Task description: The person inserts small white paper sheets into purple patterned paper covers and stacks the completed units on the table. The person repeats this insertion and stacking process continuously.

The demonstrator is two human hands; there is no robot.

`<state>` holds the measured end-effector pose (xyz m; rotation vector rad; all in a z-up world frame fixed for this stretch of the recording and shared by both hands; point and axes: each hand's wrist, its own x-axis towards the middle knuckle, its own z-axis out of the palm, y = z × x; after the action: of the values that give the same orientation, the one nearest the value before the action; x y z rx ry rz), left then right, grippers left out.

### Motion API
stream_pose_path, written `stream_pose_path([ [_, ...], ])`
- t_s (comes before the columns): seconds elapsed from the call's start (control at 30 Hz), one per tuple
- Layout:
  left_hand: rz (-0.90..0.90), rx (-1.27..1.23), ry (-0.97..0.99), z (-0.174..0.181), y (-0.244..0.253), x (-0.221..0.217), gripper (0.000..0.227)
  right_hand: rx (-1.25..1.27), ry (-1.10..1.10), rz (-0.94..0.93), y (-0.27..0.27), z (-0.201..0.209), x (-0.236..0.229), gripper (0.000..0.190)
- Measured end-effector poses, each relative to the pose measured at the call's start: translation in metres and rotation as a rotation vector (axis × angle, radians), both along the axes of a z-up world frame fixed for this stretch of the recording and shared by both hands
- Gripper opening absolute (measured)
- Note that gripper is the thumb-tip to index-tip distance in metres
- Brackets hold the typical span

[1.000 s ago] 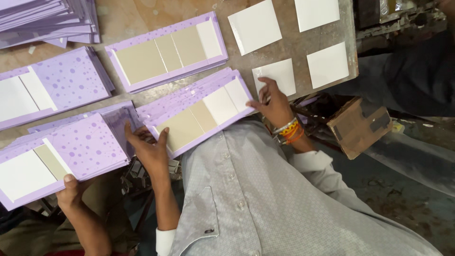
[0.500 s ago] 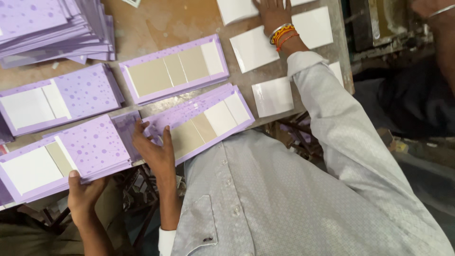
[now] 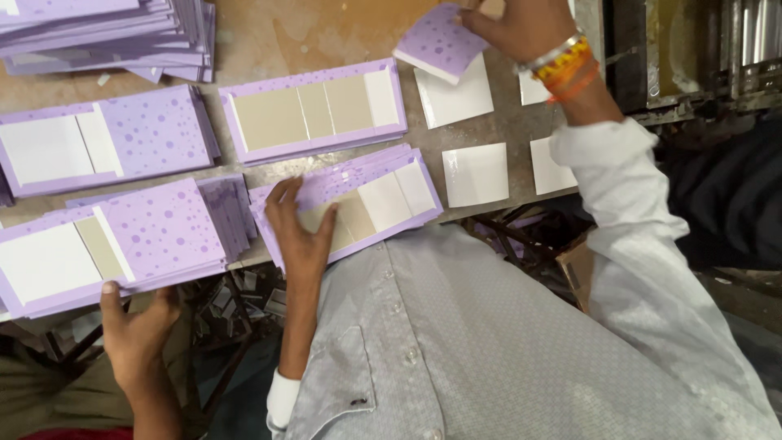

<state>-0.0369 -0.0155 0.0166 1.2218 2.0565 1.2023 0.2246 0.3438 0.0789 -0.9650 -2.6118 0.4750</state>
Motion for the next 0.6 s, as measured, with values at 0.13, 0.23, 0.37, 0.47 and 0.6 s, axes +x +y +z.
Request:
stream_pose_path([
  [0.13, -0.137, -0.035, -0.335, -0.003, 0.008, 0.012, 0.085, -0.102, 0.087, 0.164, -0.057, 0.043, -0.006, 0.022],
  [0.23, -0.247, 0.021, -0.679, -0.011, 0.011, 0.020, 0.094, -0.216, 0.210, 0.142, -0.107, 0.040, -0.008, 0.023],
  [0.37, -0.171, -0.059, -0.969, -0.026, 0.011, 0.035, 0.070, -0.434, 0.259, -0.016, -0.154, 0.003, -0.017, 0.022],
  [0.47, -0.045, -0.131, -0.981, -0.034, 0.007, 0.041, 0.042, -0.575, 0.308, -0.096, -0.170, -0.027, -0.023, 0.021],
  [0.6, -0.076, -0.174, -0.908, -0.040, 0.004, 0.037, 0.050, -0.760, 0.335, -0.269, -0.188, -0.050, -0.021, 0.025],
])
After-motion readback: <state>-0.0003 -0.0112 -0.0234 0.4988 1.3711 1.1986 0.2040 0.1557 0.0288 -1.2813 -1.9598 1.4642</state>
